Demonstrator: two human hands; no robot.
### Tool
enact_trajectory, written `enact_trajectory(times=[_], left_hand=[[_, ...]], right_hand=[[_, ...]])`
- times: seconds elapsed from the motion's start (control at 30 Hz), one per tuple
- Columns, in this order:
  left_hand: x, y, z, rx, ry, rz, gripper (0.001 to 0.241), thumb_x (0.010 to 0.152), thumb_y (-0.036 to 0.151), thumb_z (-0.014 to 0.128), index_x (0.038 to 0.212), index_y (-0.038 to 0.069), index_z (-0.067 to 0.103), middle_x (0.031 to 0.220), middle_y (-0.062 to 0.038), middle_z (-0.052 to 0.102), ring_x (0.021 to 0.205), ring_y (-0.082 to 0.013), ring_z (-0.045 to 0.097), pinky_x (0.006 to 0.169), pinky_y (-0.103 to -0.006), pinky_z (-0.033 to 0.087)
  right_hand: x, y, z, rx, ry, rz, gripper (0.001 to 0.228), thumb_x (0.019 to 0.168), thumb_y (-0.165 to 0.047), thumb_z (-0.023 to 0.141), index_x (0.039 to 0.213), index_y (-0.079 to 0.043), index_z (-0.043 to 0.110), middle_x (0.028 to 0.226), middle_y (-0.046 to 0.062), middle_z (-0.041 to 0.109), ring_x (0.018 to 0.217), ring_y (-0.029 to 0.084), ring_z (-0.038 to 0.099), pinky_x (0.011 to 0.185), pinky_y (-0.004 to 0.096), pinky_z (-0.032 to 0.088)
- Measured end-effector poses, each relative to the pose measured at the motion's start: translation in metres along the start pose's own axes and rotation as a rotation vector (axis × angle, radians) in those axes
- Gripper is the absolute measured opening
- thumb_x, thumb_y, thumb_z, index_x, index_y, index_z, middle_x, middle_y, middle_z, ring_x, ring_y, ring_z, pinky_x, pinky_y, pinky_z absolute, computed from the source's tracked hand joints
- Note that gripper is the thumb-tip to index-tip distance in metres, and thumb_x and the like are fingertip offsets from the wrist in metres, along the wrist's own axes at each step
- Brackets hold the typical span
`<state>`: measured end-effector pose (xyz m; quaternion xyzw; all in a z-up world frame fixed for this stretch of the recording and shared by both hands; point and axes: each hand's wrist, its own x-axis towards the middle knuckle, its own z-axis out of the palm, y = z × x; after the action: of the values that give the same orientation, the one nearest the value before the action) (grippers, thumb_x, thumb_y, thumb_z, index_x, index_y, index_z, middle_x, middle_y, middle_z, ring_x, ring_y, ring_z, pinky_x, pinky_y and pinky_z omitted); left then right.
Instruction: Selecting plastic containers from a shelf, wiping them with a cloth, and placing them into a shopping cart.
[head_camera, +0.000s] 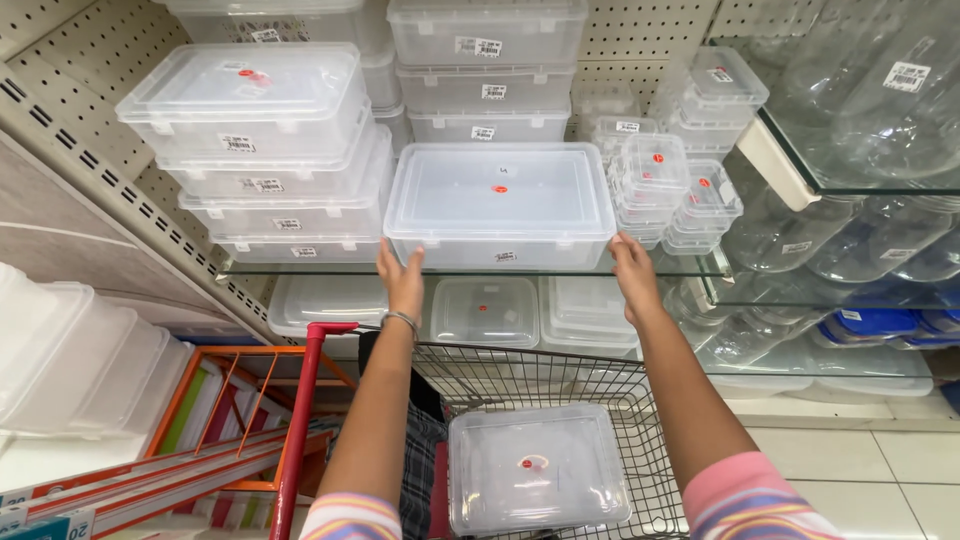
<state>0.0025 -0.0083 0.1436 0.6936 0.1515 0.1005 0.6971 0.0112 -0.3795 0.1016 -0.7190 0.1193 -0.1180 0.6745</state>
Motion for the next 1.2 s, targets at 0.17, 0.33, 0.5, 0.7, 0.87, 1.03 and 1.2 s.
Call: enact_trajectory(times=[0.17, 0.33, 0.5, 0.7, 0.87, 1.03, 1.2], left_hand=[[0.074, -0.071, 0.006, -0.139, -0.039, 0.115, 0.1, 0.088, 0.041, 0.068, 0.163, 0.006, 0.012, 0.169, -0.016, 0.011, 0.157, -0.0313, 0.016, 0.123, -0.0435, 0.021], [0.048, -0.057, -0.006, -0.104, 0.025, 0.1, 0.095, 0.084, 0.045, 0.068, 0.161, 0.007, 0.026, 0.16, -0.016, 0.023, 0.151, -0.0319, 0.026, 0.121, -0.0454, 0.026], [-0.002, -0.056, -0.044, -0.117, 0.034, 0.012, 0.07, 0.095, 0.05, 0.054, 0.149, 0.004, 0.053, 0.147, -0.015, 0.042, 0.144, -0.0281, 0.038, 0.119, -0.0418, 0.029], [-0.02, -0.097, -0.061, -0.392, -0.092, 0.081, 0.057, 0.096, 0.026, 0.063, 0.145, 0.0, 0.052, 0.128, -0.011, 0.06, 0.121, -0.0235, 0.051, 0.109, -0.0385, 0.039], [-0.095, -0.102, -0.096, -0.194, -0.134, -0.042, 0.063, 0.088, 0.014, 0.06, 0.15, 0.003, 0.051, 0.129, -0.013, 0.061, 0.115, -0.0242, 0.053, 0.1, -0.039, 0.047], [-0.18, -0.116, -0.113, 0.087, -0.313, -0.135, 0.088, 0.073, 0.004, 0.073, 0.153, 0.01, 0.037, 0.143, -0.013, 0.058, 0.13, -0.0225, 0.056, 0.108, -0.0387, 0.044], [-0.231, -0.177, -0.11, 0.067, -0.462, -0.424, 0.096, 0.077, 0.015, 0.081, 0.158, 0.014, 0.029, 0.148, -0.012, 0.056, 0.131, -0.0243, 0.058, 0.107, -0.0386, 0.051]], right_hand=[[0.022, 0.012, 0.008, 0.048, -0.03, 0.038, 0.067, 0.1, -0.048, 0.052, 0.152, -0.007, 0.043, 0.15, 0.01, 0.051, 0.138, 0.02, 0.046, 0.109, 0.039, 0.038], [-0.007, 0.001, 0.002, 0.059, -0.031, 0.013, 0.07, 0.1, -0.056, 0.049, 0.148, -0.004, 0.044, 0.146, 0.015, 0.05, 0.136, 0.025, 0.046, 0.111, 0.041, 0.039], [-0.055, -0.026, -0.031, 0.067, -0.005, 0.14, 0.064, 0.102, -0.055, 0.046, 0.139, -0.002, 0.047, 0.132, 0.018, 0.052, 0.124, 0.028, 0.052, 0.102, 0.047, 0.048], [-0.079, -0.012, -0.043, 0.129, -0.093, 0.158, 0.05, 0.098, -0.038, 0.055, 0.14, -0.01, 0.053, 0.136, 0.008, 0.058, 0.119, 0.02, 0.056, 0.097, 0.039, 0.047], [-0.128, 0.012, -0.082, 0.057, -0.124, 0.203, 0.045, 0.093, -0.015, 0.061, 0.137, -0.007, 0.053, 0.133, 0.014, 0.061, 0.112, 0.023, 0.059, 0.089, 0.042, 0.049], [-0.189, 0.054, -0.129, -0.036, -0.238, 0.27, 0.045, 0.088, -0.002, 0.063, 0.132, -0.003, 0.051, 0.133, 0.019, 0.063, 0.116, 0.023, 0.061, 0.094, 0.038, 0.051], [-0.217, 0.114, -0.165, -0.085, -0.243, 0.5, 0.047, 0.087, -0.003, 0.063, 0.132, -0.006, 0.05, 0.13, 0.019, 0.066, 0.114, 0.025, 0.061, 0.096, 0.04, 0.049]])
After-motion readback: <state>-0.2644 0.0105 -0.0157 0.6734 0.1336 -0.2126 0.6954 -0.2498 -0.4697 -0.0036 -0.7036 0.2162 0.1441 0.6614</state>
